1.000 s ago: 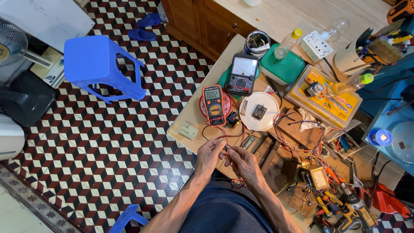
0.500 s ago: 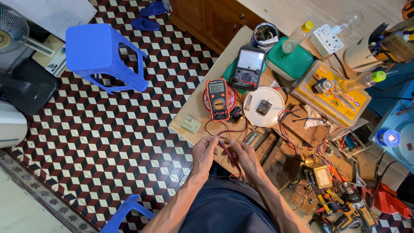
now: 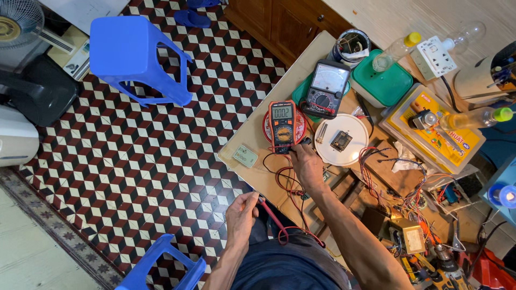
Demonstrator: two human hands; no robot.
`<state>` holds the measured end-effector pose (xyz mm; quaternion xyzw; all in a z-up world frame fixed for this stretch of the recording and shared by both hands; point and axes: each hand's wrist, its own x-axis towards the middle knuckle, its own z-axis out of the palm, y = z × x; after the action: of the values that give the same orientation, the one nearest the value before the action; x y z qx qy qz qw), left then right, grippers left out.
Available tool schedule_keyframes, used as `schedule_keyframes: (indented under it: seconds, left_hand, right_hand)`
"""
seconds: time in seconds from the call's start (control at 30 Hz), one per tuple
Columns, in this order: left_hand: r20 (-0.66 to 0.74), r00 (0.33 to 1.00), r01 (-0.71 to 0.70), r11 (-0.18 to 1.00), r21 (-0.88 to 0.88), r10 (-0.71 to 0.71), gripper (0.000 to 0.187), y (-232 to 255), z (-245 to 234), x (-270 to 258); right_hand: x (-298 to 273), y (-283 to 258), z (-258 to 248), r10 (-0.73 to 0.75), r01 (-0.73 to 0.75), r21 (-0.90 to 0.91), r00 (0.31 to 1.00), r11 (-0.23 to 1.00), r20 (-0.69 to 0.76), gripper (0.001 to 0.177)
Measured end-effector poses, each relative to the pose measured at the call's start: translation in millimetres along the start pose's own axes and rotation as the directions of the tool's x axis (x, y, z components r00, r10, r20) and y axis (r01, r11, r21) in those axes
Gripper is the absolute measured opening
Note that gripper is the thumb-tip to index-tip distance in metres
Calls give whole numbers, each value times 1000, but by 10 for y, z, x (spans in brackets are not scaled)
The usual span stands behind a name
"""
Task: The person uses a multimeter to test electrical components on a workbench. They connect probes to wires and a small device, adjust the multimeter dial, and observe readings while handling various wires and tools.
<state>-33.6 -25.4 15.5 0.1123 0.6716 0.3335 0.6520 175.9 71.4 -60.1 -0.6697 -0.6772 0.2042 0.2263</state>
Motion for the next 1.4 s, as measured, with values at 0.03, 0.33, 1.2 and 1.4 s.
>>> schedule_keyframes:
  seconds: [0.03,0.33,1.2,1.4]
  left_hand:
    - [1,1000,4,1000,-8,-4,26,-11,5,17]
    - [60,998,-5,1000,-14,6,25,-6,109,110]
    - [151,986,-96,985,145,74,28,121,482,137]
    - [150,985,-107,986,131,87,28,130,470,107]
  right_hand:
    - [12,33,19,-36,36,-19,999,999,4,17]
    - [26,197,208,6,5,-119,996,993,93,15]
    - [-818,-499,-814,482,-571,305,815,762,322,45]
    - [-798,-494,-809,480,-587,328,803,740,354,48]
